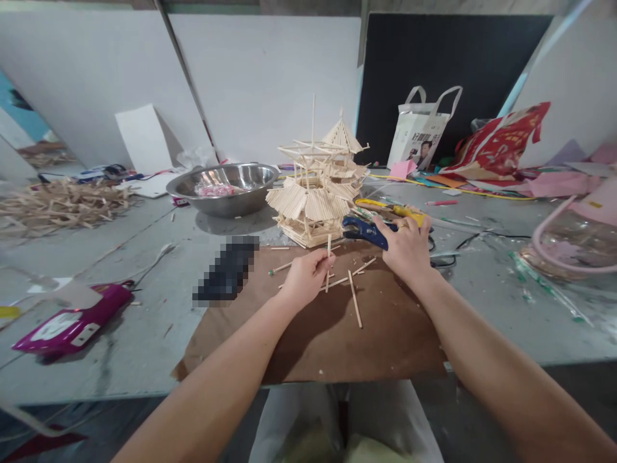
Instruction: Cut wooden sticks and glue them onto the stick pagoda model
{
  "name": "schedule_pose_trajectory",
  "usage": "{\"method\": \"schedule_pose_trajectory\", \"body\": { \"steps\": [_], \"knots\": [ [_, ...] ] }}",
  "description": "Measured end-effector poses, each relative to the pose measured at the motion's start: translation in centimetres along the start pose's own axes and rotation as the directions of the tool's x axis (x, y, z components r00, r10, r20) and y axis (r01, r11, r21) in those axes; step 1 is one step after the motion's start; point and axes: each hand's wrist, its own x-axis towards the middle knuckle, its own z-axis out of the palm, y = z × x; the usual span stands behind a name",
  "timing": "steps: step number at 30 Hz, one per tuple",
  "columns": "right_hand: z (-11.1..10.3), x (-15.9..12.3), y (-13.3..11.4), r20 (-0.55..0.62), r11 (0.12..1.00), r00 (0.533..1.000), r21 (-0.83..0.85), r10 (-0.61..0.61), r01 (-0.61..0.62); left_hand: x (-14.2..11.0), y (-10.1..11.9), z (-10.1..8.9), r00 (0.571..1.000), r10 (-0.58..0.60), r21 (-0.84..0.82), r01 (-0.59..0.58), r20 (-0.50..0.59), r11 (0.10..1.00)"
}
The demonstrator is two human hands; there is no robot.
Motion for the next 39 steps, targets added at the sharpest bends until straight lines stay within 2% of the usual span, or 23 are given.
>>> {"method": "schedule_pose_trajectory", "body": {
  "steps": [3, 5, 9, 13, 16, 20, 26, 39],
  "knots": [
    [0.2, 0.1, 0.0, 0.122, 0.999, 0.991, 0.011, -0.048, 0.047, 0.0, -0.2, 0.1, 1.000, 0.002, -0.009, -0.002, 0.013, 1.000],
    [0.4, 0.2, 0.1, 0.138, 0.999, 0.990, 0.035, -0.039, 0.035, 0.1, -0.4, 0.1, 1.000, -0.008, -0.025, 0.009, 0.015, 1.000],
    [0.0, 0.2, 0.0, -0.057, 0.975, 0.998, 0.221, 0.038, -0.025, 0.1, -0.7, 0.3, 1.000, -0.022, -0.093, 0.024, 0.020, 0.995],
    [-0.9, -0.3, -0.9, -0.152, 0.868, 0.986, 0.476, -0.076, 0.140, 0.0, -0.8, 0.7, 0.999, -0.035, -0.260, 0.043, 0.037, 0.965],
    [-1.5, -0.9, -1.9, -0.185, 0.797, 0.968, 0.552, -0.170, 0.245, 0.0, -0.6, 0.9, 0.999, -0.022, -0.314, 0.035, 0.047, 0.949],
    [-1.6, -1.4, -2.9, -0.188, 0.765, 0.959, 0.578, -0.212, 0.283, 0.0, -0.6, 0.9, 0.999, 0.026, -0.254, -0.020, 0.020, 0.967],
    [-1.1, -1.3, -3.3, -0.236, 0.733, 0.959, 0.624, -0.155, 0.272, -0.1, -0.6, 0.9, 0.995, 0.103, -0.112, -0.101, 0.015, 0.989],
    [-1.0, -1.5, -3.6, -0.193, 0.750, 0.966, 0.610, -0.171, 0.254, -0.1, -0.8, 0.9, 0.987, 0.159, 0.008, -0.159, -0.002, 0.987]
  ]
}}
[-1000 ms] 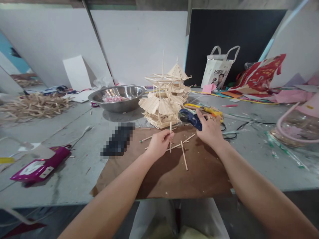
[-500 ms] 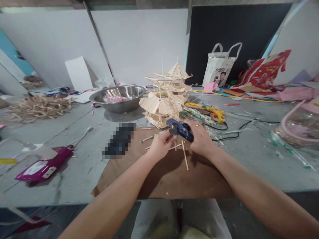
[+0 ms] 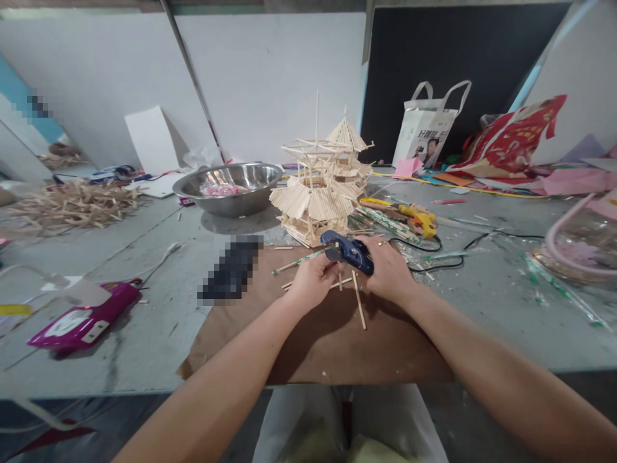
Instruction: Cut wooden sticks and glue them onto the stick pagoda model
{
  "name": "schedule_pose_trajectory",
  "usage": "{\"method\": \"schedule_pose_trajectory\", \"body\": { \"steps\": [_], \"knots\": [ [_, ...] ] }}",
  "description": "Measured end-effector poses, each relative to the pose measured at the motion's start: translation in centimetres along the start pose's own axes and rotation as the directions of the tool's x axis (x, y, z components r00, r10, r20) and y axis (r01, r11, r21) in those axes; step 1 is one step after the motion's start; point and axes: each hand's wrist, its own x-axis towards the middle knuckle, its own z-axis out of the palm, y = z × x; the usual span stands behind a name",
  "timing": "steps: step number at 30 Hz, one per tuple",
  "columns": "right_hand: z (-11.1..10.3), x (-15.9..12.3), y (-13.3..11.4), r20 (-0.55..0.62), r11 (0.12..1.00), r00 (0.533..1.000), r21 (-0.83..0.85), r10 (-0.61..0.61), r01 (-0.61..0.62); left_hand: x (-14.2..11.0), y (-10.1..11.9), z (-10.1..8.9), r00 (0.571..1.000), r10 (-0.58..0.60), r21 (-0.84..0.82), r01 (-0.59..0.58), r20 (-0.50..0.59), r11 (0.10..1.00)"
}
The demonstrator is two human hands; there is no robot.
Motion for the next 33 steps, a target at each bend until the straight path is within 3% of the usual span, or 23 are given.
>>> {"method": "schedule_pose_trajectory", "body": {
  "steps": [18, 33],
  "knots": [
    [-0.13, -0.03, -0.12, 0.048, 0.996, 0.998, -0.079, 0.045, -0.041, 0.02, 0.47, -0.31, 1.000, 0.017, 0.087, -0.018, 0.017, 0.996],
    [-0.18, -0.07, -0.60, 0.131, 0.979, 0.979, -0.152, 0.153, -0.133, -0.07, 0.01, -0.05, 0.998, -0.003, -0.014, 0.003, 0.056, 1.000]
  ]
}}
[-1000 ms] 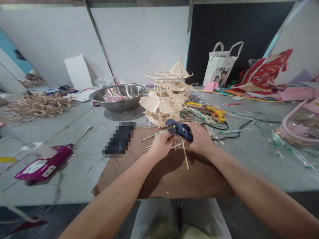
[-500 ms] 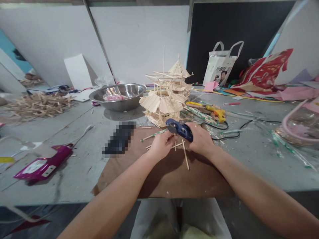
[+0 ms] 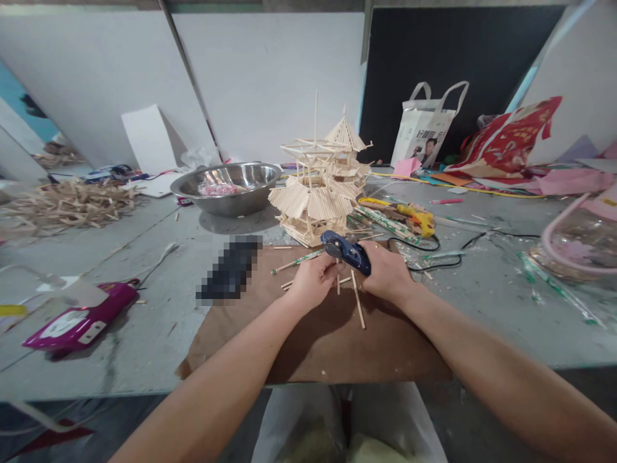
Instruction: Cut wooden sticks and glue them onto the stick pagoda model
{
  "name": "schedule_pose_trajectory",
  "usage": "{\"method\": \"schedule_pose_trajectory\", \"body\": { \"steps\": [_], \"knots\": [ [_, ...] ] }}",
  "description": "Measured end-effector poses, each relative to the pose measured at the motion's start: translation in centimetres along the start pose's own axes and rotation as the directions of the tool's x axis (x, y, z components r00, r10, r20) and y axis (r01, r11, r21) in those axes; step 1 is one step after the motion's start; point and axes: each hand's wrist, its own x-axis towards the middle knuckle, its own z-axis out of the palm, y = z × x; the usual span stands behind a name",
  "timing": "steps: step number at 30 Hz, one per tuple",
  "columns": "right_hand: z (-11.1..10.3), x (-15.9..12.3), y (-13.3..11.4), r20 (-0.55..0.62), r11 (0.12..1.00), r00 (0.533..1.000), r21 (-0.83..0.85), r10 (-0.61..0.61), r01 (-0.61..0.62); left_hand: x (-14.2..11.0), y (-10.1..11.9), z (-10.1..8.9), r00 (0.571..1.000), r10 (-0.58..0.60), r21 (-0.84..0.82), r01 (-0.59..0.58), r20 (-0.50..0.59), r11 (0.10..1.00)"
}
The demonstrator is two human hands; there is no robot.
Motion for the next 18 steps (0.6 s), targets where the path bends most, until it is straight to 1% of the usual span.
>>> {"method": "schedule_pose_trajectory", "body": {
  "steps": [13, 18],
  "knots": [
    [-0.42, 0.00, -0.40, 0.028, 0.998, 0.998, -0.032, 0.055, -0.054, 0.11, 0.26, 0.08, 1.000, -0.017, -0.016, 0.017, -0.002, 1.000],
    [-0.47, 0.13, -0.52, 0.017, 0.998, 0.998, -0.044, 0.054, -0.053, 0.13, 0.42, 0.17, 1.000, -0.027, -0.033, 0.027, -0.012, 0.999]
  ]
}}
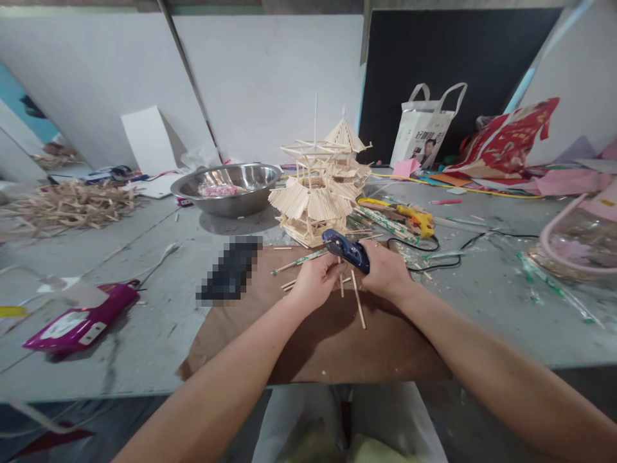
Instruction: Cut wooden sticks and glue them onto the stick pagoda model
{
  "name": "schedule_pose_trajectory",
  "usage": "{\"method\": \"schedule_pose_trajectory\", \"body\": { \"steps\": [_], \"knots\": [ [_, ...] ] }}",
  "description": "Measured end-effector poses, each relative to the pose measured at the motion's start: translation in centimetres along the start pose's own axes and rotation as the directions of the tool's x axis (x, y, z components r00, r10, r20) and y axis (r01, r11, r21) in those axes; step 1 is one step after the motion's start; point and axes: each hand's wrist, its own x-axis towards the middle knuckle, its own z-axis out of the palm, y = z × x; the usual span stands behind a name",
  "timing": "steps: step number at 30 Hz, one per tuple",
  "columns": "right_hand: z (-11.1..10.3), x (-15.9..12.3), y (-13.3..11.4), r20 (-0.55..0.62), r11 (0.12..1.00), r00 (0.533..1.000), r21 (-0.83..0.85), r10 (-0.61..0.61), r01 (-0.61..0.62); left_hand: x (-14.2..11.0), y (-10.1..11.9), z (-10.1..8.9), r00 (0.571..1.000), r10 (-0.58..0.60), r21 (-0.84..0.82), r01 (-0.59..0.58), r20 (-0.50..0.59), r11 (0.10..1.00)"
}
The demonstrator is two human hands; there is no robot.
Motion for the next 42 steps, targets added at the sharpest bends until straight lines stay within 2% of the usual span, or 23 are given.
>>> {"method": "schedule_pose_trajectory", "body": {
  "steps": [8, 19, 29, 35, 42],
  "knots": [
    [0.0, 0.0, 0.1, 0.027, 1.000, 1.000, 0.000, 0.000, 0.000, 0.0, -0.5, 0.2, 1.000, 0.006, -0.037, -0.005, 0.019, 0.999],
    [-0.1, -0.1, 0.1, 0.036, 1.000, 0.999, -0.009, 0.005, -0.005, 0.0, -0.1, 0.1, 1.000, -0.017, -0.072, 0.019, 0.021, 0.997],
    [-0.2, 0.0, 0.1, 0.075, 0.999, 0.997, -0.026, 0.026, -0.024, 0.0, 0.5, 0.2, 0.992, -0.111, -0.282, 0.124, 0.061, 0.951],
    [0.0, 0.1, 0.3, 0.077, 0.997, 0.996, -0.074, 0.044, -0.038, 0.1, 0.8, 0.3, 0.985, -0.119, -0.385, 0.158, 0.123, 0.909],
    [0.2, 0.2, 0.7, 0.040, 0.998, 0.999, -0.065, 0.022, -0.019, 0.1, 0.7, 0.2, 0.984, -0.123, -0.355, 0.162, 0.129, 0.921]
  ]
}}
